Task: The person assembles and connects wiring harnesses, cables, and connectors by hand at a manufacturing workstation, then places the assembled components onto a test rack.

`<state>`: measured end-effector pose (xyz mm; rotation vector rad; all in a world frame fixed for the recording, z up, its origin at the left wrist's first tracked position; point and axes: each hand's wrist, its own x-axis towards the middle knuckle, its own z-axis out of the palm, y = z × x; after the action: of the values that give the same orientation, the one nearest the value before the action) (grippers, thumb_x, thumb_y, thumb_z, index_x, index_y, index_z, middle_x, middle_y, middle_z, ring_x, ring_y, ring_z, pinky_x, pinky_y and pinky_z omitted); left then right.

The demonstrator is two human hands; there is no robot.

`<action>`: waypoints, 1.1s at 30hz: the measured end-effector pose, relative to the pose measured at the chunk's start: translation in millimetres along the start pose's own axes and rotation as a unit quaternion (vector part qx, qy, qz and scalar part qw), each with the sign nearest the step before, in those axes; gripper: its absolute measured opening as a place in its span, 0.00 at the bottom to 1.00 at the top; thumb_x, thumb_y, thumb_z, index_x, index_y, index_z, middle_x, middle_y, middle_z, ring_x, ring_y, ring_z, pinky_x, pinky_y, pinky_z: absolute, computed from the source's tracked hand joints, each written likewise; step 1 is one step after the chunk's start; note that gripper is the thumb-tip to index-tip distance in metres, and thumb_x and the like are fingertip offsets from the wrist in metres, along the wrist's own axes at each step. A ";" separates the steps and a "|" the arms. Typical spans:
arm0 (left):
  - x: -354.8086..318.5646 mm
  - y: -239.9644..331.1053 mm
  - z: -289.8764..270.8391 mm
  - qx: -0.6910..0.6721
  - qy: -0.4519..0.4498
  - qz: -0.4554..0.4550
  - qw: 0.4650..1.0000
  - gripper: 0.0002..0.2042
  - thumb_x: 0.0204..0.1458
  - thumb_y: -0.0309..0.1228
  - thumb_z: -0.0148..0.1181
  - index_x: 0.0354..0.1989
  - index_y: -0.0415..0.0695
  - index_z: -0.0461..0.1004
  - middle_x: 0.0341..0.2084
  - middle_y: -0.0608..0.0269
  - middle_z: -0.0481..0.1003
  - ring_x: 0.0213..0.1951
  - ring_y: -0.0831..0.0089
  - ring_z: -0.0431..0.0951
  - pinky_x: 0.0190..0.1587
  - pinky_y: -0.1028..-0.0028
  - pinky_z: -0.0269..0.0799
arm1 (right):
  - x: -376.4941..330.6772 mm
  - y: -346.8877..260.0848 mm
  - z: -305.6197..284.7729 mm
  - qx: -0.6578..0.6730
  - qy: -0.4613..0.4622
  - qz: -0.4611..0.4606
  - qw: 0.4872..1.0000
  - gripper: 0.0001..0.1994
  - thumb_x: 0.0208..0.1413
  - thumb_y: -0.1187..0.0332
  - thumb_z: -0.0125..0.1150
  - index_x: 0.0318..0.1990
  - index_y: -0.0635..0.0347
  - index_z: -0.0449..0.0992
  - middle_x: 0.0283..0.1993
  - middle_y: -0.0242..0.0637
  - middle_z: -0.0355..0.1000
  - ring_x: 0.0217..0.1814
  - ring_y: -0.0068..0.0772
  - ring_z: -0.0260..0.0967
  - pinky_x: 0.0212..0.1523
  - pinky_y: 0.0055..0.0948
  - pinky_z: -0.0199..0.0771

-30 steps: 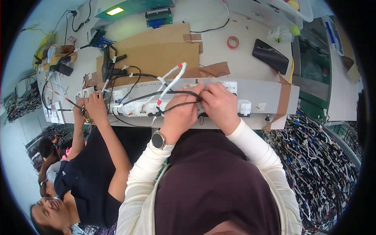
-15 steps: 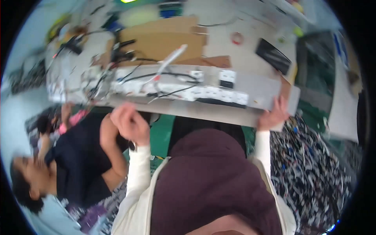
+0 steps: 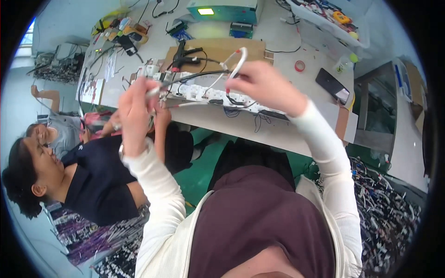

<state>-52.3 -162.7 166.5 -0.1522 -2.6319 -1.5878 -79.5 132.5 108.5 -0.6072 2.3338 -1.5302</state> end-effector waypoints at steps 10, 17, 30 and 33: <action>22.5 -243.1 -12.4 0.368 0.072 0.213 0.902 0.22 0.52 0.42 0.66 0.52 0.41 0.75 0.46 0.49 0.77 0.53 0.52 0.74 0.64 0.52 0.58 | -208.0 -86.2 5.9 0.079 0.152 -0.117 0.978 0.19 0.46 0.52 0.63 0.24 0.63 0.81 0.23 0.35 0.68 0.31 0.28 0.66 0.33 0.25 0.63; 6.9 -112.1 -72.8 0.196 0.176 0.202 0.943 0.10 0.60 0.33 0.59 0.43 0.39 0.78 0.24 0.58 0.74 0.27 0.70 0.72 0.33 0.69 0.66 | -276.7 -17.4 127.5 0.168 0.096 0.380 0.905 0.19 0.52 0.77 0.57 0.53 0.67 0.77 0.44 0.42 0.78 0.46 0.29 0.73 0.52 0.30 0.74; 32.9 -98.0 -119.1 0.117 0.150 0.295 0.937 0.10 0.61 0.32 0.58 0.41 0.37 0.76 0.23 0.58 0.75 0.24 0.73 0.70 0.30 0.73 0.66 | 75.8 -46.5 162.1 0.059 0.099 -0.023 0.993 0.29 0.58 0.54 0.65 0.64 0.56 0.66 0.60 0.46 0.69 0.54 0.36 0.72 0.55 0.36 0.69; 48.7 -92.3 -143.4 0.106 0.172 0.309 0.929 0.12 0.61 0.35 0.59 0.43 0.37 0.76 0.25 0.59 0.77 0.26 0.78 0.71 0.31 0.74 0.67 | 92.6 -91.5 137.8 -0.122 0.324 -0.207 0.915 0.14 0.63 0.58 0.58 0.41 0.61 0.80 0.35 0.35 0.78 0.31 0.29 0.72 0.36 0.35 0.73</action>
<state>-111.0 -329.8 157.4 -0.5662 -2.1542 -1.0058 -80.4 -54.9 137.1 -0.7853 3.0859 -1.8520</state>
